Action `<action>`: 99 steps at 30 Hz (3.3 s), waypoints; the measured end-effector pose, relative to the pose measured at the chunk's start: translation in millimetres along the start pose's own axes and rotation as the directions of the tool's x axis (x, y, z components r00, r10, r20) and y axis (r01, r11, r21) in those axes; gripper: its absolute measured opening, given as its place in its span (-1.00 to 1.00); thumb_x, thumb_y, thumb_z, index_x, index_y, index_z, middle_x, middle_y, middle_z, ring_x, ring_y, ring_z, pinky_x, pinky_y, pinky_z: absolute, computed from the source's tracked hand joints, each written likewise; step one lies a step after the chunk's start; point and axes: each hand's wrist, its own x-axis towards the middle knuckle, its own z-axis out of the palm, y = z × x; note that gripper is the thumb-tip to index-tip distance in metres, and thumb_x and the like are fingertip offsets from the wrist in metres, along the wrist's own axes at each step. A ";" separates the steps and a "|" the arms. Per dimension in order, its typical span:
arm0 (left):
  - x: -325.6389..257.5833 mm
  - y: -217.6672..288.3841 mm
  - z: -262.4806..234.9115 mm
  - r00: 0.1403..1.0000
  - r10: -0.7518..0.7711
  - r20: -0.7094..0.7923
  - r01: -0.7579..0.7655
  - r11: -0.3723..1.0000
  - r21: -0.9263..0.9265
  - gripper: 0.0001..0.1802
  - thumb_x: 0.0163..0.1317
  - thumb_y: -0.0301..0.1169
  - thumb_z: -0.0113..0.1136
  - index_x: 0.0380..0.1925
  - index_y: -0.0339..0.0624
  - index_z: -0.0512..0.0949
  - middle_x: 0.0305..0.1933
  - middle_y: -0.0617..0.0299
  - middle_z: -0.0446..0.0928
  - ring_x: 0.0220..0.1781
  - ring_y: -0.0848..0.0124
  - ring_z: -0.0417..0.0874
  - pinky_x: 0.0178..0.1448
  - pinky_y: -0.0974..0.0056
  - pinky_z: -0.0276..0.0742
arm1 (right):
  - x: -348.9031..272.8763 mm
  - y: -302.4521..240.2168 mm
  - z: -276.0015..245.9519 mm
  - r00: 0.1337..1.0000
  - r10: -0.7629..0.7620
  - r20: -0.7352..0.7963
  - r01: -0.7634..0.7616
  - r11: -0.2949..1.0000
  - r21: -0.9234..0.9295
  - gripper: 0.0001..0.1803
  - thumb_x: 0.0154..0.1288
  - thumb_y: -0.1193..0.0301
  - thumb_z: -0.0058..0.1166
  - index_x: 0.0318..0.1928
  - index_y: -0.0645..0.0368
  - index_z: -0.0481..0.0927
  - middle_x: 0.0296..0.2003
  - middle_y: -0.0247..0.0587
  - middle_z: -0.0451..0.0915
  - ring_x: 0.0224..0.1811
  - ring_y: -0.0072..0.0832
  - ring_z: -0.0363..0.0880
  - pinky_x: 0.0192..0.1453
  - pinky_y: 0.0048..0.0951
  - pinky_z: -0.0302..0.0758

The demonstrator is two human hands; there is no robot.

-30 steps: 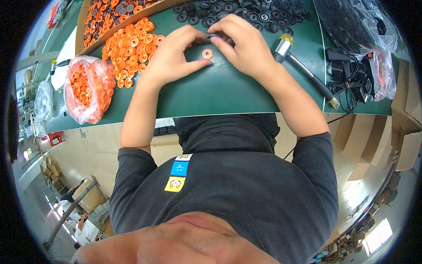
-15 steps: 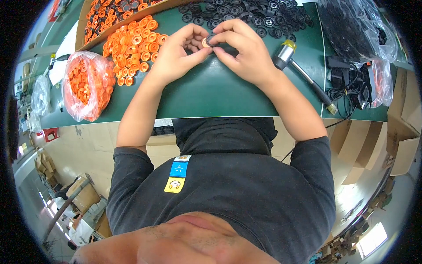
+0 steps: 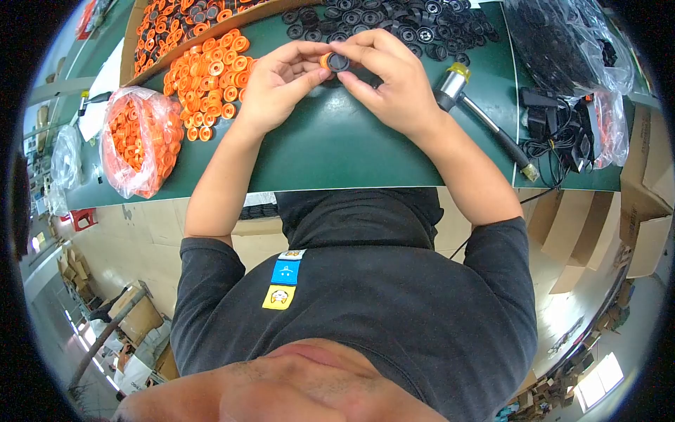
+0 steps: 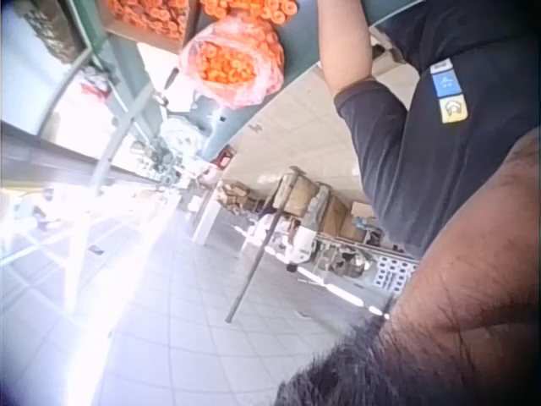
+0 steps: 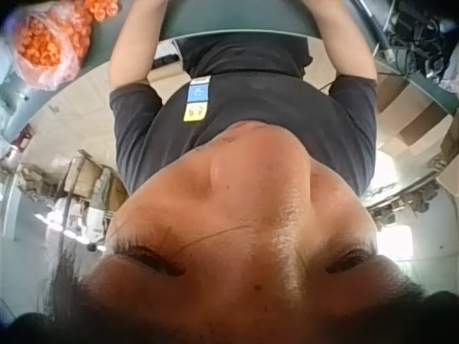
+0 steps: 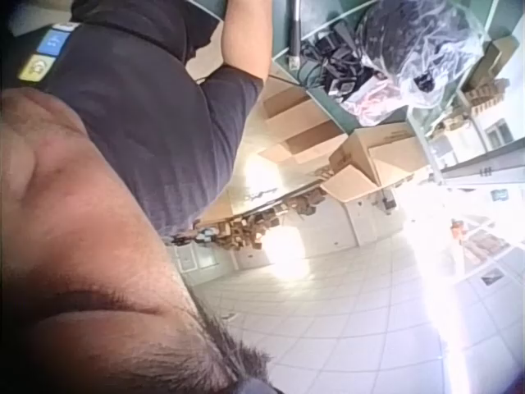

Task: The person assembles small orange and black plastic rings on a workbench by securing them with a rubber mallet.

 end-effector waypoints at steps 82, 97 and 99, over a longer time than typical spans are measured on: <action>-2.8 5.5 3.9 0.992 -0.118 0.041 0.118 0.993 -0.001 -0.64 0.29 -0.69 0.18 0.10 -0.42 0.55 -0.05 0.12 0.66 -0.05 0.47 0.71 0.13 0.40 0.64 | -7.3 -5.8 -2.4 0.998 0.033 0.045 -0.031 0.998 -0.052 -0.67 0.06 0.48 0.40 -0.10 0.20 0.71 -0.21 -0.17 0.62 -0.19 -0.20 0.65 -0.12 -0.29 0.61; -5.5 3.8 5.5 0.994 -0.096 0.057 0.097 0.995 -0.013 -0.63 0.30 -0.66 0.17 0.12 -0.39 0.54 -0.01 0.12 0.66 -0.07 0.49 0.71 0.12 0.40 0.63 | -6.6 -9.5 -4.0 0.999 0.015 0.039 -0.012 0.997 -0.080 -0.66 0.06 0.50 0.38 -0.09 0.17 0.70 -0.20 -0.19 0.60 -0.19 -0.21 0.65 -0.13 -0.29 0.62; -7.7 5.7 12.2 1.000 -0.027 0.001 0.027 0.999 -0.038 -0.68 0.35 -0.61 0.18 0.10 -0.41 0.55 -0.04 0.12 0.67 -0.10 0.50 0.70 0.10 0.40 0.63 | -7.3 -10.4 -3.1 0.999 0.016 0.036 -0.013 0.996 -0.090 -0.65 0.06 0.51 0.38 -0.07 0.16 0.69 -0.20 -0.20 0.60 -0.19 -0.21 0.65 -0.13 -0.28 0.62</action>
